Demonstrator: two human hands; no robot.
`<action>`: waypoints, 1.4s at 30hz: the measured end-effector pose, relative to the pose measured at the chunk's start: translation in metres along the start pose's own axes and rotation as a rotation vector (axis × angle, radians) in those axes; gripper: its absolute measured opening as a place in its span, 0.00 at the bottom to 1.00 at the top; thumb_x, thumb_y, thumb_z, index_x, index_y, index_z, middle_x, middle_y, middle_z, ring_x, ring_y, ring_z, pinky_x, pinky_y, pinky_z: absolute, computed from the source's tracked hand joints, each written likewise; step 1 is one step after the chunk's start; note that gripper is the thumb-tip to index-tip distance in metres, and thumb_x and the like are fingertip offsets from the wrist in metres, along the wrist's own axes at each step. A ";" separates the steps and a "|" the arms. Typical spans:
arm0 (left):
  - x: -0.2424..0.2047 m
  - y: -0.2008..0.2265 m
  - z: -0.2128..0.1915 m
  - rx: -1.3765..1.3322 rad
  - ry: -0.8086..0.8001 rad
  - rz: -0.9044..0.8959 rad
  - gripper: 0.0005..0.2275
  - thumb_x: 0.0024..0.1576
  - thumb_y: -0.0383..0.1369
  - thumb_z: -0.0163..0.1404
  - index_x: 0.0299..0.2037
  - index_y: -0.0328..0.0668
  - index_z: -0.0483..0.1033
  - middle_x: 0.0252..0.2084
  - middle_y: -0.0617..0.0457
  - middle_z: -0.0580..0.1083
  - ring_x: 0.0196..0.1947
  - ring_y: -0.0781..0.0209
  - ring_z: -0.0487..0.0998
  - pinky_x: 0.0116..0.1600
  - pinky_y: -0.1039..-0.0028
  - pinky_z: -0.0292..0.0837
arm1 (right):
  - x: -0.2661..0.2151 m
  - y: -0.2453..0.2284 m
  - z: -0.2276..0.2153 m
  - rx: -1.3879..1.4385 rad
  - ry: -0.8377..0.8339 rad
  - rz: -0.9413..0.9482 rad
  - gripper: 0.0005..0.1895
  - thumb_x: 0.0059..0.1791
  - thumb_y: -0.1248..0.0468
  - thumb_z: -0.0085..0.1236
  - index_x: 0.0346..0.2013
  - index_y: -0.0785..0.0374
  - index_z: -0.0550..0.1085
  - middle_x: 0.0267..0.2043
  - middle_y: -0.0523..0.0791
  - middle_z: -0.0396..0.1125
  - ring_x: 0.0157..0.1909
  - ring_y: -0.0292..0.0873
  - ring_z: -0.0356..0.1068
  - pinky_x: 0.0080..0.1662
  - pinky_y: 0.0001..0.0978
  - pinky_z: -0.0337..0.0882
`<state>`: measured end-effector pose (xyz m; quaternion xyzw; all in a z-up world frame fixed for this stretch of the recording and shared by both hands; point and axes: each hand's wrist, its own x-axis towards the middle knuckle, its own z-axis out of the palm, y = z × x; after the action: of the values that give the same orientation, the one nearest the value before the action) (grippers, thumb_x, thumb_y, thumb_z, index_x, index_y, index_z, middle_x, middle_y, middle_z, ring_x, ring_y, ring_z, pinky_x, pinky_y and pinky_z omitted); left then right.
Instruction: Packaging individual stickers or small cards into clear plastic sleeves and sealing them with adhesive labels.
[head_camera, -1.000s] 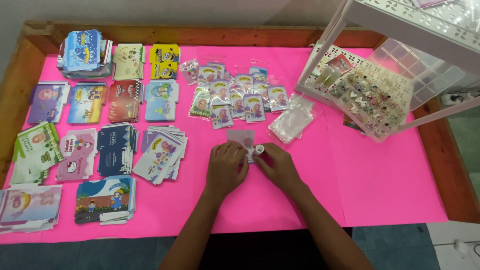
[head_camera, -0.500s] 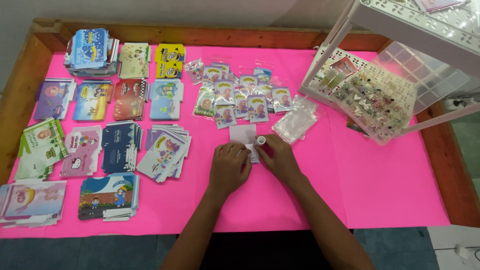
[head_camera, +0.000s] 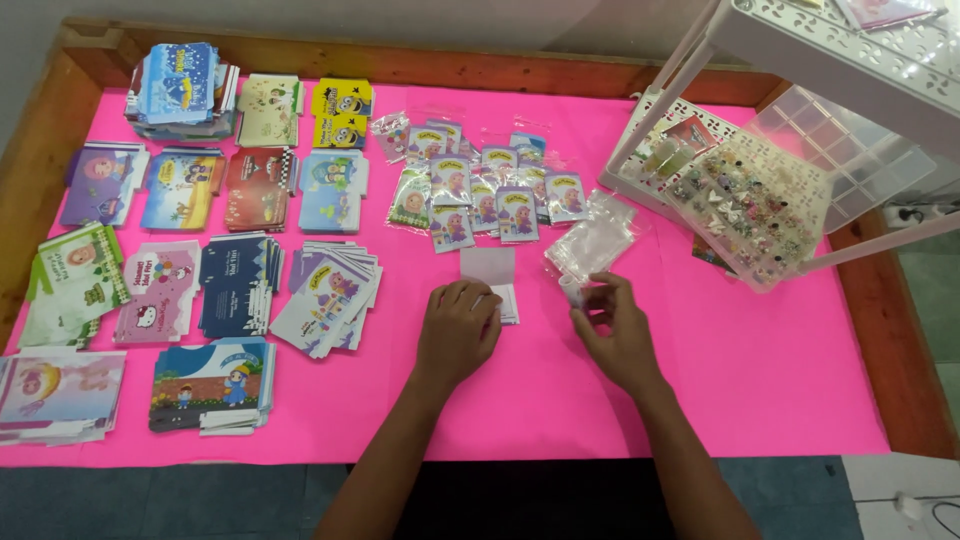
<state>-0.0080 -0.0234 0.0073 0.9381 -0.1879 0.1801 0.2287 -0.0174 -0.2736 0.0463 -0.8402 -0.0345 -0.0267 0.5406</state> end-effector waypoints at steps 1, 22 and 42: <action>0.001 0.000 -0.001 -0.003 0.002 0.002 0.08 0.58 0.34 0.49 0.43 0.51 0.82 0.43 0.56 0.76 0.51 0.55 0.76 0.59 0.58 0.66 | 0.000 0.009 -0.012 -0.003 0.003 -0.001 0.29 0.48 0.72 0.60 0.62 0.69 0.61 0.45 0.54 0.68 0.46 0.50 0.73 0.45 0.40 0.77; 0.003 0.005 -0.010 0.010 -0.031 0.000 0.07 0.60 0.34 0.50 0.43 0.50 0.81 0.42 0.54 0.77 0.52 0.55 0.77 0.58 0.59 0.69 | -0.004 0.026 -0.062 -0.405 0.234 0.072 0.10 0.48 0.62 0.66 0.42 0.61 0.78 0.46 0.48 0.74 0.49 0.50 0.75 0.49 0.42 0.75; 0.000 0.000 -0.007 -0.006 -0.002 -0.002 0.09 0.55 0.34 0.50 0.44 0.53 0.79 0.41 0.58 0.76 0.51 0.58 0.77 0.60 0.60 0.65 | 0.051 -0.042 0.055 -0.184 -0.070 -0.179 0.27 0.49 0.68 0.54 0.65 0.65 0.68 0.58 0.55 0.68 0.55 0.57 0.71 0.55 0.51 0.70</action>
<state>-0.0097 -0.0202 0.0129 0.9377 -0.1877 0.1785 0.2317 0.0304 -0.2048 0.0663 -0.8802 -0.1255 -0.0487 0.4552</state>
